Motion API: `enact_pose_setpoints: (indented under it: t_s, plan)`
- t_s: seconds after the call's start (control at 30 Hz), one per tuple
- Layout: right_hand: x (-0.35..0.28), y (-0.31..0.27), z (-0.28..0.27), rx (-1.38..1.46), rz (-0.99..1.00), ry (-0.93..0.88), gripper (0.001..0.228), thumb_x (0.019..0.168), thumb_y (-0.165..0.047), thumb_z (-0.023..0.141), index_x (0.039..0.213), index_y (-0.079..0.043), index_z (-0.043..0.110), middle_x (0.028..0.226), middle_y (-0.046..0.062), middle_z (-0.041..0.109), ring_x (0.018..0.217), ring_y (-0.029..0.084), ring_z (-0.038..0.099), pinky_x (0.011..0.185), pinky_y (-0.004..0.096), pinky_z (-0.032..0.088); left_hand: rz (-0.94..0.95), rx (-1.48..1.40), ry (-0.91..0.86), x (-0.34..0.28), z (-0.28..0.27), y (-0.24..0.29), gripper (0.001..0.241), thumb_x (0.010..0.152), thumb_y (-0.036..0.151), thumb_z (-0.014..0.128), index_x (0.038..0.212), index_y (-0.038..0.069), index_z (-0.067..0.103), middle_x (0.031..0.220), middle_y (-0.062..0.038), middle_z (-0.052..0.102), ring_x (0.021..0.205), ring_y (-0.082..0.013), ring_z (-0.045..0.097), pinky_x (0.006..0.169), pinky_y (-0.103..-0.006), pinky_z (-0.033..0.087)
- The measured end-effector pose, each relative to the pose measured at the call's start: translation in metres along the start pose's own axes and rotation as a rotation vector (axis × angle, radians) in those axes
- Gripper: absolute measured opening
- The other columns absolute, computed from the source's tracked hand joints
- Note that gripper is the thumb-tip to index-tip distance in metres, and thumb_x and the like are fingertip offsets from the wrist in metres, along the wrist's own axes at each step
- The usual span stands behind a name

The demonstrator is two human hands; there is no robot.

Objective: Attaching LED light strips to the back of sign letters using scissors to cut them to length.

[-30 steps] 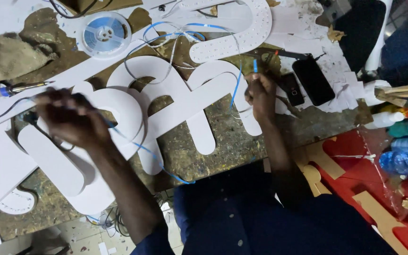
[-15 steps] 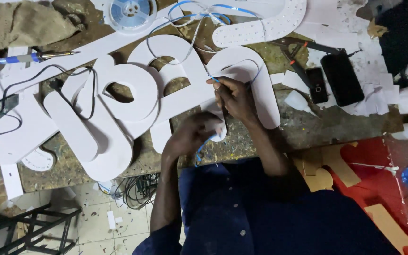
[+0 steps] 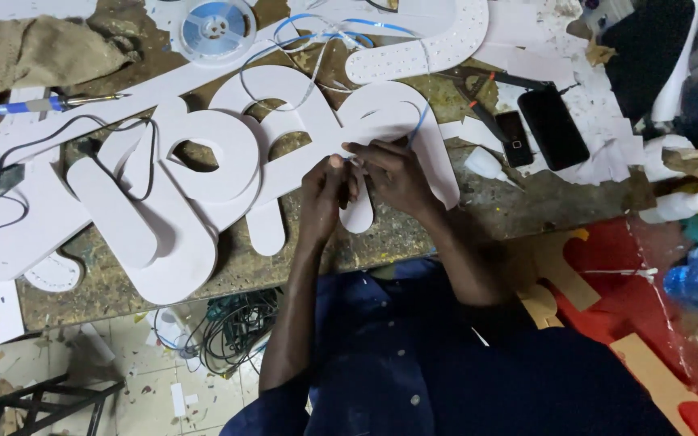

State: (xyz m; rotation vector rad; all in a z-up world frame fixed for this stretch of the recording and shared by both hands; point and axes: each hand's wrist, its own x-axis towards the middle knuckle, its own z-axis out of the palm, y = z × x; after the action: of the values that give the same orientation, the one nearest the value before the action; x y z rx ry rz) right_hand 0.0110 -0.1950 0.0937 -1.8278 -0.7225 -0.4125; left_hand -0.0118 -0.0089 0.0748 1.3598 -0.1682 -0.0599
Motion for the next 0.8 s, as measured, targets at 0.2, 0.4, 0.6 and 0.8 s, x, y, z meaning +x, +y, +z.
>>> enact_pose_setpoints:
  t_s: [0.2, 0.4, 0.6, 0.8]
  plan:
    - [-0.019, 0.012, 0.01, 0.148, 0.008, -0.078, 0.037, 0.113, 0.01, 0.055, 0.144, 0.006, 0.075, 0.094, 0.025, 0.077, 0.08, 0.036, 0.079, 0.072, 0.044, 0.06, 0.032, -0.179, -0.035, -0.002, 0.005, 0.002, 0.03, 0.119, 0.016, 0.059, 0.097, 0.0, 0.073, 0.059, -0.012, 0.064, 0.046, -0.0151, 0.058, 0.051, -0.0241, 0.047]
    - [-0.025, 0.012, 0.001, 0.316, 0.103, -0.027, 0.033, 0.117, -0.004, 0.063, 0.147, 0.008, 0.071, 0.104, 0.02, 0.08, 0.1, 0.024, 0.077, 0.089, 0.044, 0.061, -0.037, -0.321, -0.019, -0.007, 0.009, 0.01, 0.021, 0.114, 0.013, 0.065, 0.109, -0.005, 0.075, 0.072, -0.02, 0.072, 0.059, -0.0183, 0.072, 0.06, -0.0247, 0.058]
    - [-0.012, -0.007, 0.003, 0.11, -0.029, 0.094, 0.038, 0.112, -0.009, 0.075, 0.147, 0.005, 0.074, 0.12, 0.021, 0.074, 0.107, 0.032, 0.077, 0.092, 0.047, 0.063, 0.055, -0.367, 0.017, 0.008, -0.002, -0.003, 0.014, 0.106, 0.005, 0.076, 0.099, -0.006, 0.074, 0.069, -0.023, 0.073, 0.057, -0.0194, 0.07, 0.058, -0.0248, 0.055]
    - [-0.007, -0.009, 0.025, 0.197, 0.022, 0.139, 0.025, 0.109, 0.006, 0.073, 0.132, 0.01, 0.079, 0.104, 0.022, 0.077, 0.087, 0.031, 0.081, 0.079, 0.044, 0.064, 0.04, -0.306, 0.0, 0.014, -0.015, -0.026, 0.011, 0.103, 0.002, 0.08, 0.095, -0.005, 0.077, 0.072, -0.021, 0.075, 0.067, -0.0198, 0.073, 0.063, -0.0278, 0.062]
